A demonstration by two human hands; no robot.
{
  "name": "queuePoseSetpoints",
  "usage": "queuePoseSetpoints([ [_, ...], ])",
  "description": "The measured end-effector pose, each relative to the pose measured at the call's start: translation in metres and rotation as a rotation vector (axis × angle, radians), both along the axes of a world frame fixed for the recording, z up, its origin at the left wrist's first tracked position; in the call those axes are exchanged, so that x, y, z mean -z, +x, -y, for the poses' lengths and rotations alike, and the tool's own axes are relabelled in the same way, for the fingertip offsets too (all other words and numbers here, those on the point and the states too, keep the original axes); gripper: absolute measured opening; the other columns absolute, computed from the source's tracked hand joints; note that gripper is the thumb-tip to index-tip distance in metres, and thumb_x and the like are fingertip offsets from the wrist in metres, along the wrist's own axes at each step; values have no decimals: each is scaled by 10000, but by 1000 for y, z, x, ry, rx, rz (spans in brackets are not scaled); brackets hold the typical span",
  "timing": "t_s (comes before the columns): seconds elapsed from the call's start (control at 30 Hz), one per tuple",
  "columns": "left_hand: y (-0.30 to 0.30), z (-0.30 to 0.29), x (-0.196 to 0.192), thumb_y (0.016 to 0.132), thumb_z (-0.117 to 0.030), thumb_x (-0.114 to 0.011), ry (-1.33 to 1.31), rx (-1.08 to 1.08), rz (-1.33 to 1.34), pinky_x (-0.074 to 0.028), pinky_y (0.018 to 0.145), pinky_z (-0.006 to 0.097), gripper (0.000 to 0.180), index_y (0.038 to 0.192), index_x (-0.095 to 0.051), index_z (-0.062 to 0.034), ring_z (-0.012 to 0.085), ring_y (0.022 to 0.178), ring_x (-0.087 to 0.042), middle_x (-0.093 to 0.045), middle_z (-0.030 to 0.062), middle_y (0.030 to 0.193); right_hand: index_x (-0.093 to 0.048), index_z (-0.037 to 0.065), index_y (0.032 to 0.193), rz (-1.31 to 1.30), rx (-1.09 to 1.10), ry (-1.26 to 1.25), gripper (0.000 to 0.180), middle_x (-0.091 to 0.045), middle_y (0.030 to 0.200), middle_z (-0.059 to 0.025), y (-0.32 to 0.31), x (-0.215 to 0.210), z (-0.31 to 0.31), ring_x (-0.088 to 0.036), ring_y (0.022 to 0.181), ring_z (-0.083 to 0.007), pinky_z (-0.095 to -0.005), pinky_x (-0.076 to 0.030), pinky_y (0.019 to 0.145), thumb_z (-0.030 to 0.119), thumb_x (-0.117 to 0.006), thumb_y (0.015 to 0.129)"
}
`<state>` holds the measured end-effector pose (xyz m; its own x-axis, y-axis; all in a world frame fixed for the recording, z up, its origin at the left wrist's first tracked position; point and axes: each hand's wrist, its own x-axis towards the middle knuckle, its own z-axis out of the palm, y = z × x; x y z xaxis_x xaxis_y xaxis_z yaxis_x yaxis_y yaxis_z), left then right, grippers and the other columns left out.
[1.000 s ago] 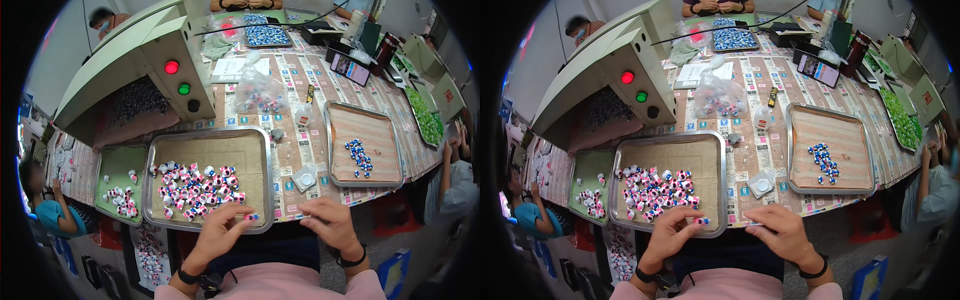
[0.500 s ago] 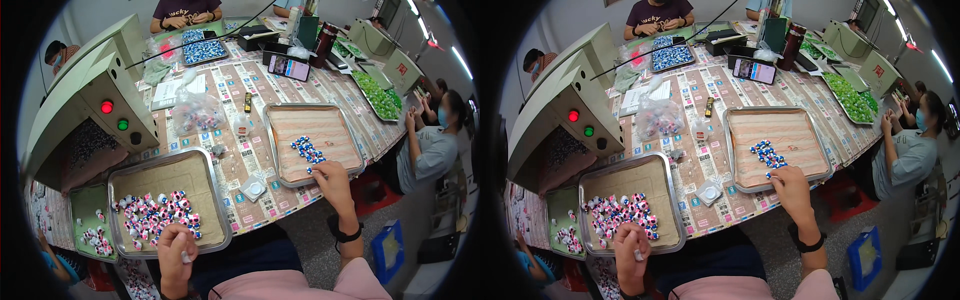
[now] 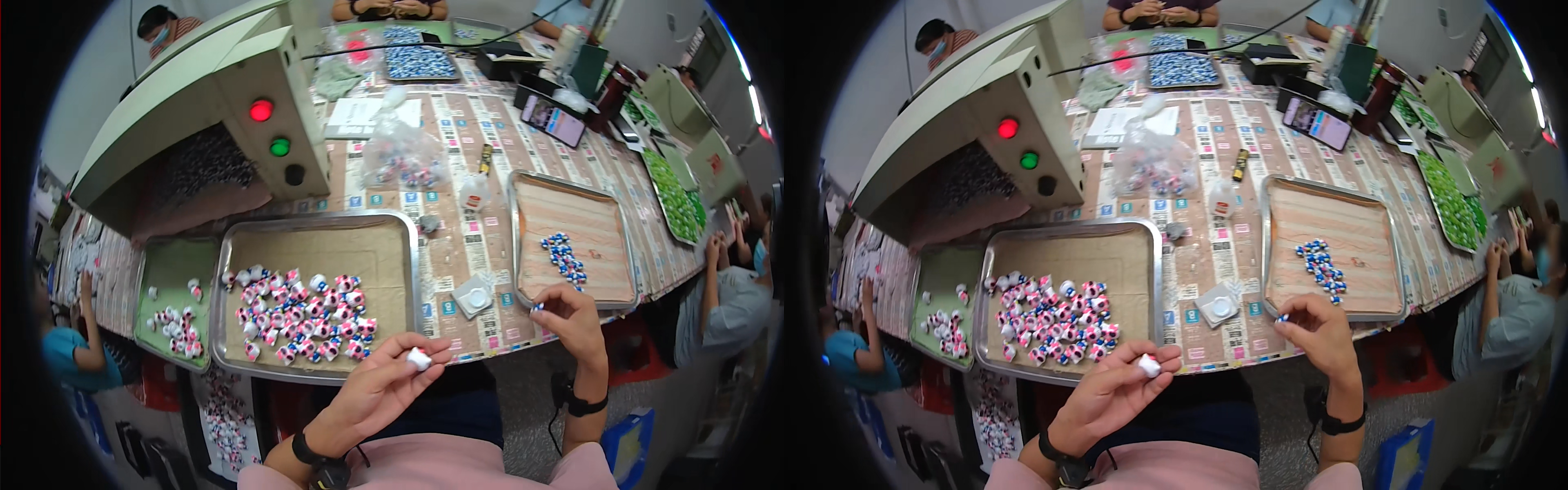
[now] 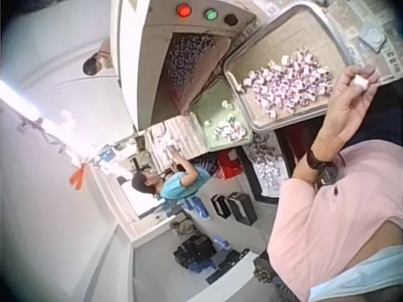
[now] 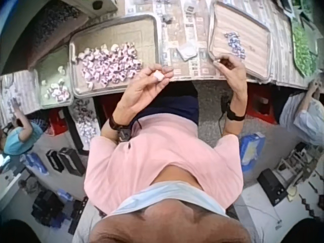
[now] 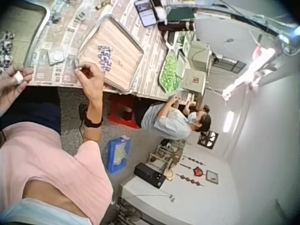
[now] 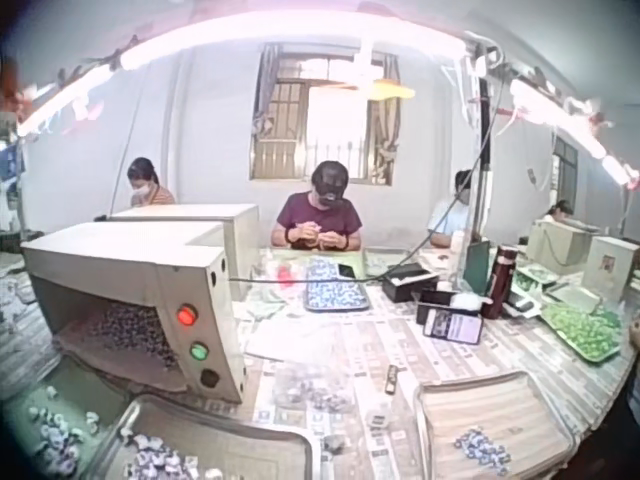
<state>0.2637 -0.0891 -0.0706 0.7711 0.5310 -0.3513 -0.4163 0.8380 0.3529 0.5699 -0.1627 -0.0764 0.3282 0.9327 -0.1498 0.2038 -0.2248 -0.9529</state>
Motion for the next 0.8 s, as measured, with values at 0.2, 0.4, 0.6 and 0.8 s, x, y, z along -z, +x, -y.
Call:
queuePoseSetpoints([
  [0.2,-3,5,5,994,-54,-505,-53,10,55,-541,967,299,296,1283,-494,10,254,1164,-606,-565,177,1275,-702,-33,1013,-204,-149,127,186,-638,1006,-66,-28,4,-3,-620,835,-111,-226,-506,734,-39,-702,828],
  [0.4,-12,12,27,995,-70,-513,-4,-1,140,-555,946,299,335,1321,-491,4,249,1125,-624,-577,143,1253,-698,-49,1015,-12,-125,102,184,-646,1007,-92,-36,1,-19,-639,846,-146,-252,-520,757,-20,-692,833],
  [0.6,-5,9,0,988,-68,-529,15,20,-10,-567,912,295,351,1335,-502,-20,235,1108,-631,-596,128,1217,-714,4,965,441,-98,173,148,-670,891,-111,-60,-3,-35,-657,791,-205,-292,-517,684,-1,-696,817],
  [0.8,-14,11,21,985,-64,-535,76,68,85,-556,925,284,383,1361,-484,-13,221,1090,-638,-603,118,1208,-720,12,917,731,-173,323,137,-660,822,-109,-64,12,-49,-642,768,-262,-343,-497,684,20,-720,781],
])
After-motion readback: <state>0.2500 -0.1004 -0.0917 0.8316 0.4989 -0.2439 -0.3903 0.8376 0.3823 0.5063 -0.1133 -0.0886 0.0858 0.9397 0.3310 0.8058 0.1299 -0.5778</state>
